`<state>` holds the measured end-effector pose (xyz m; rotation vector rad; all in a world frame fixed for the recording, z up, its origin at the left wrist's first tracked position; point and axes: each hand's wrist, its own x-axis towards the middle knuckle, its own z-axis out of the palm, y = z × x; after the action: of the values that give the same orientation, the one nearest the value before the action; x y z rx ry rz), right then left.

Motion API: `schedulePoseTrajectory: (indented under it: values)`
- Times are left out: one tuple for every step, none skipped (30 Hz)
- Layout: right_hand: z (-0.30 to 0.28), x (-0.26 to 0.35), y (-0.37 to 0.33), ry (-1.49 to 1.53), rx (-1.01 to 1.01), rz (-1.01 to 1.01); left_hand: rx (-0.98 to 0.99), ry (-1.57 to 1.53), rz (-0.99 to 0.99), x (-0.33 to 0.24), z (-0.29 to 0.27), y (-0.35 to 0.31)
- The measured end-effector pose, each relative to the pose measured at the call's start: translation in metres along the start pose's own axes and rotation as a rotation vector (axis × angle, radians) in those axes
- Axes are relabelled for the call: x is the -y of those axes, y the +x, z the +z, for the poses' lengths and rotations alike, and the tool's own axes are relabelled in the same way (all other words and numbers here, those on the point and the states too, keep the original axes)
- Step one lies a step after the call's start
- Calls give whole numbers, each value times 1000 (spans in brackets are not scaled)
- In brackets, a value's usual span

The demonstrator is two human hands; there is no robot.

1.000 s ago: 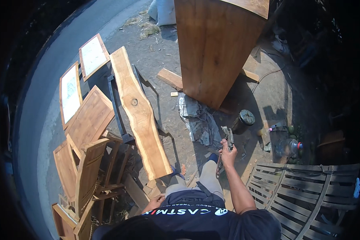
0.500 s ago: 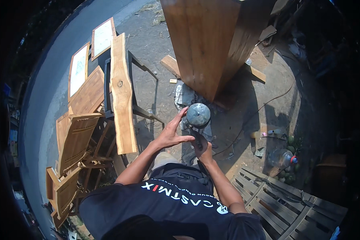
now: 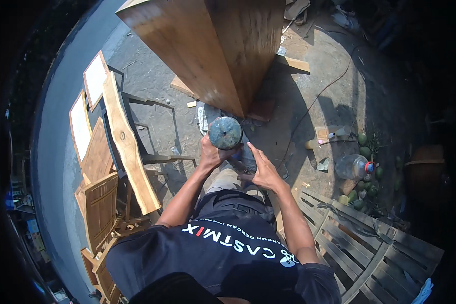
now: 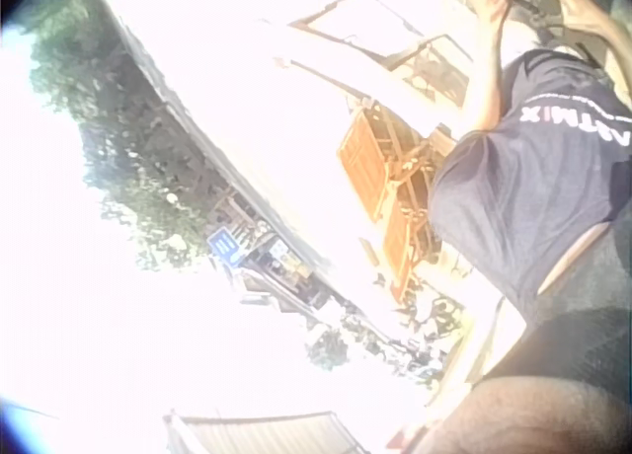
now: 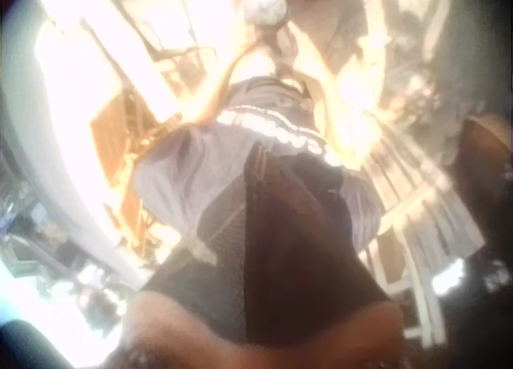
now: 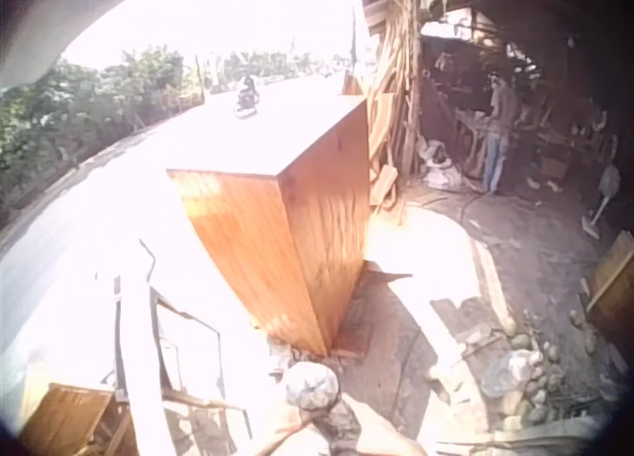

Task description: The person uses a spray gun to apply a finish to a wooden cabinet and other wooden furniture pieces, then refills the spray gun's container with a liquid from a bottle and stirs it with a stick.

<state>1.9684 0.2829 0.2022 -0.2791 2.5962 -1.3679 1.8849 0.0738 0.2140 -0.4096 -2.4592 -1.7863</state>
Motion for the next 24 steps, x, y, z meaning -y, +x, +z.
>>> schedulePoseTrajectory:
  values:
    - [-16,-1,3,186,-63,51,3,-36,27,-1,5,12]
    - [-31,1,9,207,-166,51,5,-73,51,1,11,25]
    - [-48,5,17,225,-269,49,50,-61,85,5,18,40]
    - [-62,13,25,246,-368,46,92,-54,124,11,26,53]
    - [-74,22,39,204,-469,-29,129,-45,167,20,36,68]
    - [-84,26,50,114,-501,-64,162,-36,209,26,46,83]
    - [-94,29,62,20,-534,-103,268,-109,153,24,56,98]
    - [-103,30,80,-73,-564,-156,309,-102,189,31,68,114]
    - [-107,29,93,-189,-584,-165,365,-120,278,38,78,131]
    - [-111,21,104,-259,-606,-137,388,-139,367,45,90,148]
    - [-114,14,114,-292,-656,-89,437,-147,350,46,100,162]
    - [-118,8,123,-322,-704,-41,487,-154,330,48,109,176]
    - [-121,5,131,-358,-711,-10,514,-156,348,53,113,189]
    - [-128,6,134,-408,-728,22,544,-168,380,53,117,204]
    - [-135,7,142,-454,-745,57,564,-134,425,55,117,218]
    - [-142,7,147,-474,-747,98,574,-171,441,57,125,228]
    - [-146,8,153,-491,-748,142,596,-162,446,61,130,238]
    - [-149,6,160,-504,-747,188,621,-152,448,66,132,247]
    - [-153,-1,164,-549,-760,167,646,-156,440,65,137,255]
    - [-157,-6,169,-535,-762,168,675,-158,431,66,141,264]
    - [-159,-11,175,-515,-766,172,709,-156,420,67,142,272]
    - [-164,-16,177,-499,-776,183,717,-144,418,66,148,279]
    - [-172,-19,177,-489,-797,174,738,-136,421,64,155,284]
    - [-178,-30,177,-481,-809,154,764,-122,424,60,160,291]
